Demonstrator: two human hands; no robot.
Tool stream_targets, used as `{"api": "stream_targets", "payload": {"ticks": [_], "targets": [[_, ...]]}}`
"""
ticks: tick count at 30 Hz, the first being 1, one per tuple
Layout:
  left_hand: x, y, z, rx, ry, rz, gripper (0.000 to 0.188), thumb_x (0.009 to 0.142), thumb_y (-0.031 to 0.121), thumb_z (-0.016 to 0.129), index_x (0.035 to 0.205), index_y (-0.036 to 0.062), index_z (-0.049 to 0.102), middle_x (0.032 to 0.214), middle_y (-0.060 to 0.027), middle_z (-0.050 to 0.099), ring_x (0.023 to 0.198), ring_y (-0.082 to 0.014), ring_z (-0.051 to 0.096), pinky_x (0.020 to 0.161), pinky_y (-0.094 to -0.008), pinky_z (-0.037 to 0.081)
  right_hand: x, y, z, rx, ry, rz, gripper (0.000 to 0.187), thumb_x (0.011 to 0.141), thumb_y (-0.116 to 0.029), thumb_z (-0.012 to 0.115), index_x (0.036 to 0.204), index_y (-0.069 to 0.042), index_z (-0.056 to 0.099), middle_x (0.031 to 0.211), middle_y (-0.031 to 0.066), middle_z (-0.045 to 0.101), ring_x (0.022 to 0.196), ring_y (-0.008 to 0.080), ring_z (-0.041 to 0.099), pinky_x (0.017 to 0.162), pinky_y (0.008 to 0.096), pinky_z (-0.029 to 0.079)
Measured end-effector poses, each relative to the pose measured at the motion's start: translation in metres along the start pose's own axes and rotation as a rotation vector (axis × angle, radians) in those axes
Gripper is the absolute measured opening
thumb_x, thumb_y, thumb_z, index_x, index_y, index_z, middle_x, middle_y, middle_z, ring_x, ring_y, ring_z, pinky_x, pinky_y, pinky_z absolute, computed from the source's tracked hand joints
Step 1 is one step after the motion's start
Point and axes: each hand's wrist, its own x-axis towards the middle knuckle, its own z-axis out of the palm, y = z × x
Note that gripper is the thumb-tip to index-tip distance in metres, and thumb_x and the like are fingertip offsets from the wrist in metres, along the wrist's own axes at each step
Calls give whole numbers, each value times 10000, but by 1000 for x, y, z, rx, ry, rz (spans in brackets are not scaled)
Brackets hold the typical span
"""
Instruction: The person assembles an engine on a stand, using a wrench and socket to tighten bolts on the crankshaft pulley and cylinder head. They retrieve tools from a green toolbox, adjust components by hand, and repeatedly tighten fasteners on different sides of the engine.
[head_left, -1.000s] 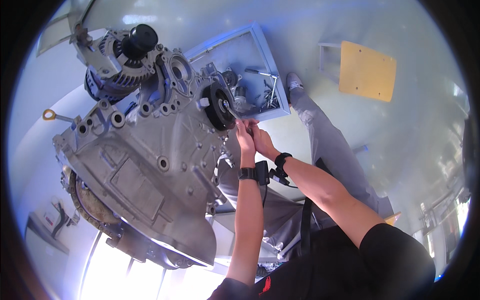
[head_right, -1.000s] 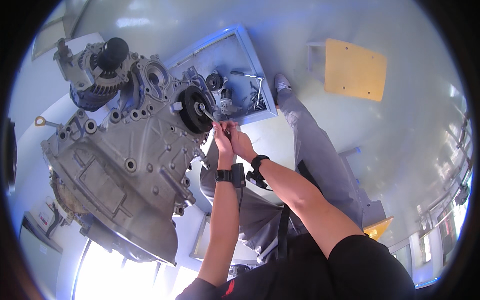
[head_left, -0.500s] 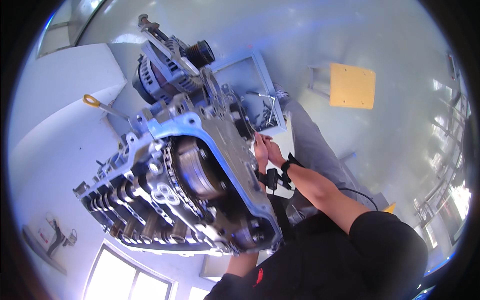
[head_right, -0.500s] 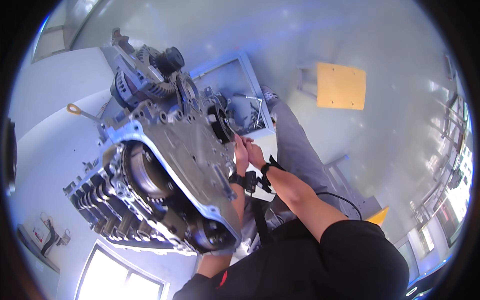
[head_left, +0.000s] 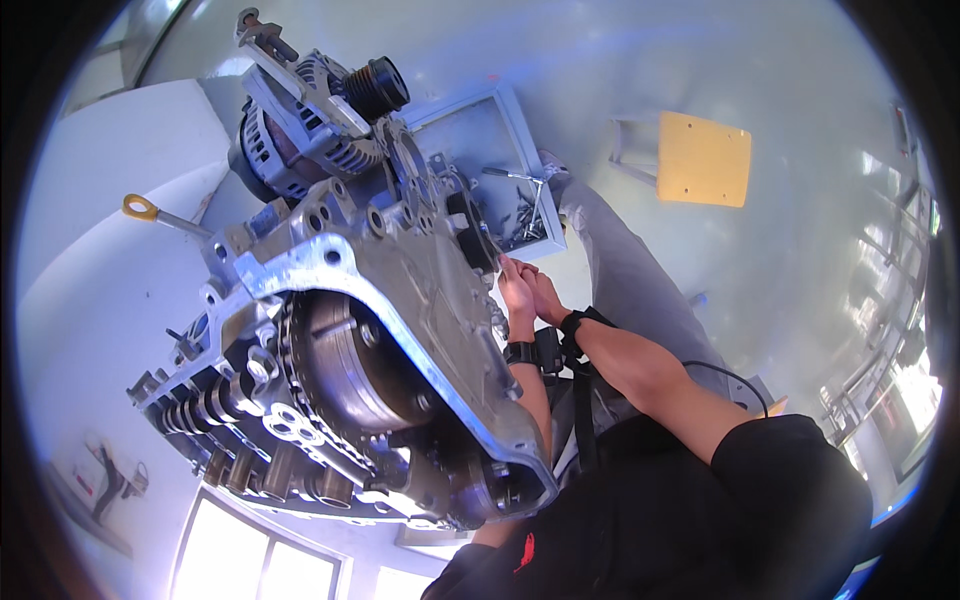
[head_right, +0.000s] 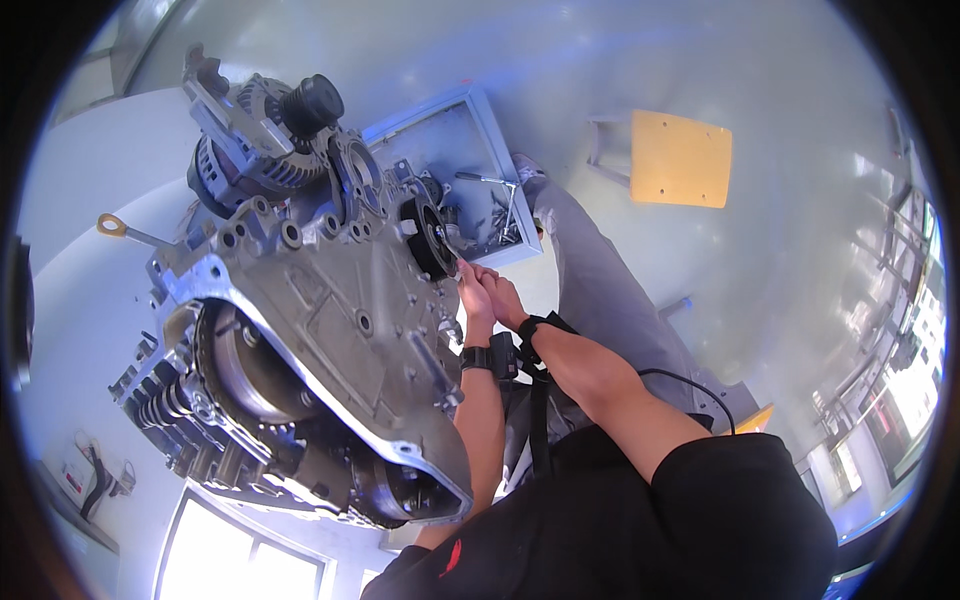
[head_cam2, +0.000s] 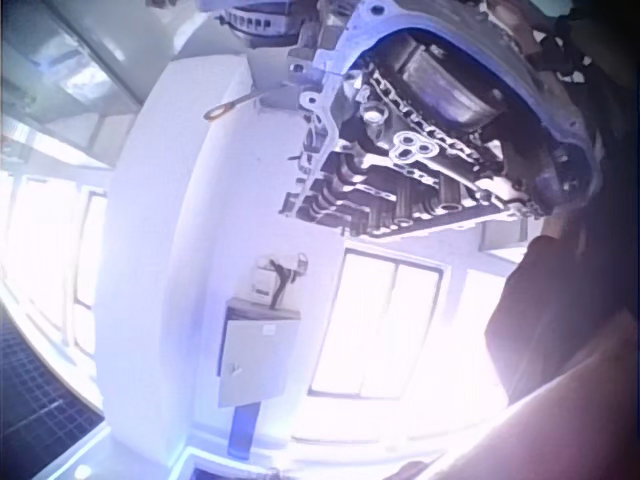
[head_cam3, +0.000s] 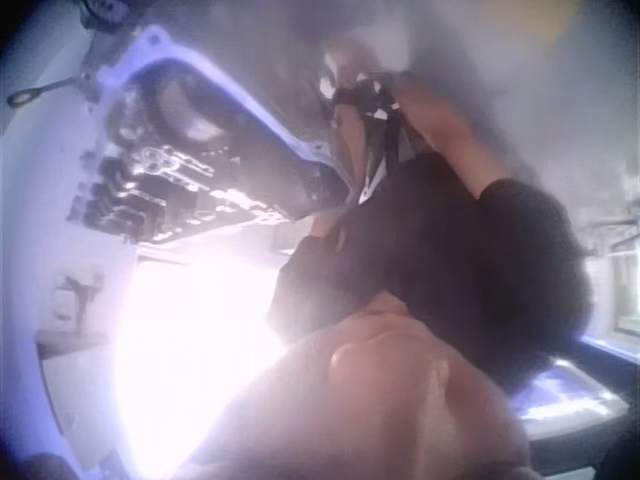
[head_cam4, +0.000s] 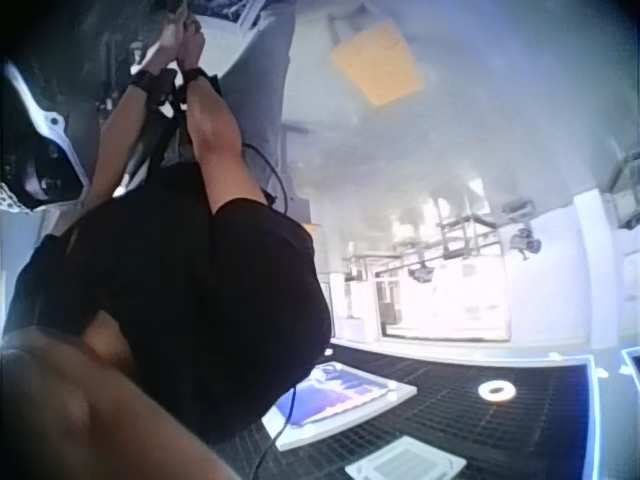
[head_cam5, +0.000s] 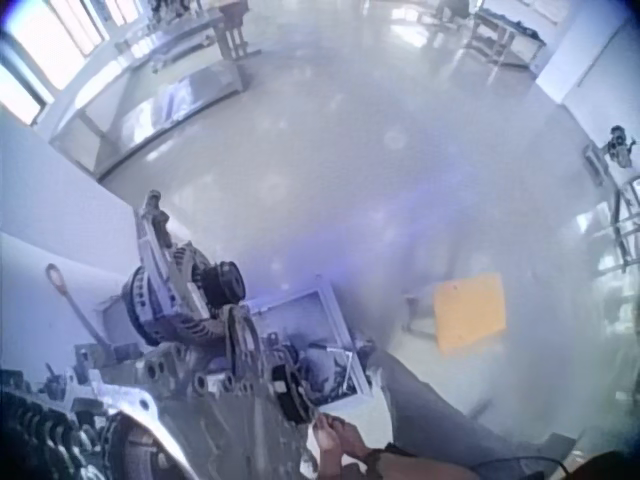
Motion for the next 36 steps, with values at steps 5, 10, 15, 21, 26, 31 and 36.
{"api": "stream_targets", "payload": {"ticks": [5, 10, 15, 21, 26, 31, 36], "targets": [[-3, 5, 2, -30, -26, -11, 485, 936, 464, 344, 629, 89, 354, 586, -32, 407, 589, -192, 482, 615, -333, 425, -4, -5, -2, -101, 3, -69, 518, 872, -411, 279, 950, 7, 576, 901, 320, 577, 886, 463, 543, 778, 468, 426], [-17, 17, 9, -30, 8, -55, 499, 923, 489, 362, 613, 98, 360, 584, -27, 408, 595, -196, 484, 634, -328, 422, -12, -11, -4, -59, -1, 48, 622, 855, -482, 266, 982, 42, 577, 919, 331, 576, 919, 463, 542, 806, 467, 421], [-33, 25, 14, 14, 5, -79, 514, 908, 521, 368, 588, 120, 349, 579, -30, 422, 590, -192, 481, 626, -328, 410, -26, -13, -4, -82, 8, 54, 656, 858, -496, 238, 989, 45, 584, 969, 338, 562, 953, 455, 536, 822, 465, 418], [-38, 19, 11, 35, 33, -108, 522, 899, 535, 376, 582, 122, 352, 568, -34, 421, 584, -195, 479, 621, -326, 406, -38, -16, -6, -101, 36, -28, 647, 861, -497, 226, 996, 23, 587, 966, 331, 568, 950, 453, 539, 827, 462, 417], [-44, 16, 6, -26, 46, -140, 538, 878, 563, 398, 575, 121, 355, 567, -58, 456, 590, -203, 491, 617, -328, 409, -49, -11, -7, -134, -20, -8, 620, 863, -491, 223, 1020, -4, 573, 977, 335, 561, 952, 460, 533, 826, 464, 417], [-53, 17, 7, 1, 57, -144, 537, 866, 582, 403, 576, 134, 344, 573, -51, 442, 564, -201, 460, 595, -321, 391, -50, -4, -5, -152, -54, 36, 612, 866, -484, 218, 1035, -8, 564, 992, 335, 556, 958, 466, 528, 833, 467, 413], [-57, 19, 8, -46, 70, -203, 535, 865, 580, 410, 573, 137, 342, 558, -35, 404, 561, -192, 442, 585, -317, 380, -54, -1, -3, -147, 56, -134, 586, 874, -449, 213, 1007, 1, 565, 987, 328, 562, 945, 467, 532, 830, 476, 412]]}}
